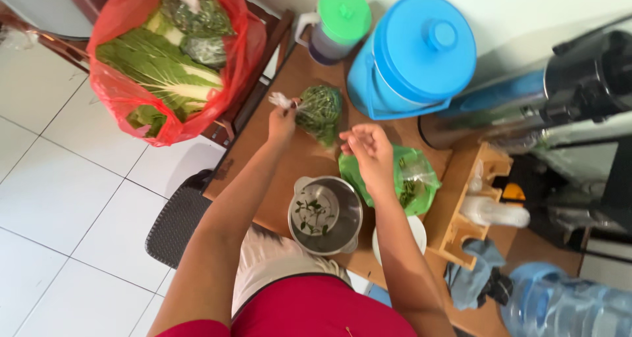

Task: The person picks through green beans, snapping off ends by hand and placing them into a bowl, then transfers beans into a metal pot and uses a knife to trim a bean.

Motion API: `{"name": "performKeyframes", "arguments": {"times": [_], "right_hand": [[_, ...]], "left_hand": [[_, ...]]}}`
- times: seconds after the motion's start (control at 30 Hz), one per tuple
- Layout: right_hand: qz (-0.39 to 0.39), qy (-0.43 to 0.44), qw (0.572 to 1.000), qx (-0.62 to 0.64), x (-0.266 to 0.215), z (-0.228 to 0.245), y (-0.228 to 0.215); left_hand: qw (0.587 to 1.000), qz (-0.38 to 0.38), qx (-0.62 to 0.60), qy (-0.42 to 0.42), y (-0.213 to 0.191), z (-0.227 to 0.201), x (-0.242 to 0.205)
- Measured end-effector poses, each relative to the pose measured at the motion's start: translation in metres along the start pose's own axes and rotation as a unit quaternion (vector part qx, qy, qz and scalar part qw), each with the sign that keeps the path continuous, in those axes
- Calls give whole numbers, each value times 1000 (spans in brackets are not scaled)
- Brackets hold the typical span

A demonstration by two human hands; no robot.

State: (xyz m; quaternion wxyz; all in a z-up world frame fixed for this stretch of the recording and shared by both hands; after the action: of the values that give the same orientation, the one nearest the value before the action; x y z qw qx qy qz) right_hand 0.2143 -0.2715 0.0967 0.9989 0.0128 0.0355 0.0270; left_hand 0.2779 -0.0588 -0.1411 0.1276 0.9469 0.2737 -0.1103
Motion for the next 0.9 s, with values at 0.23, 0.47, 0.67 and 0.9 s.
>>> {"name": "performKeyframes", "arguments": {"times": [0.23, 0.47, 0.67, 0.9], "right_hand": [[36, 7, 998, -51, 13, -14, 23], [207, -83, 965, -136, 66, -38, 180], [305, -286, 849, -323, 138, -95, 338], [325, -352, 636, -605, 196, -186, 390]], "left_hand": [[898, -48, 240, 366, -75, -115, -7], [724, 12, 639, 260, -154, -152, 75], [729, 4, 671, 135, -201, -117, 69], [788, -76, 562, 240, -230, -117, 29]]}}
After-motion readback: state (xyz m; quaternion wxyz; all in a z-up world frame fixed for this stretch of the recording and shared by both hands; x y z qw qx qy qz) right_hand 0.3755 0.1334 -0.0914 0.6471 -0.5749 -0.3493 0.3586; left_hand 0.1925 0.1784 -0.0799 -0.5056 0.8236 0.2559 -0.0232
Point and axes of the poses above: each hand's wrist, its own x-axis towards the middle knuckle, its own y-axis out of the palm, z = x × y, the point moved 10 cm from there along x, towards the middle knuckle, and after that the axes turned 8 degrees about -z, right-handed, at the moved point
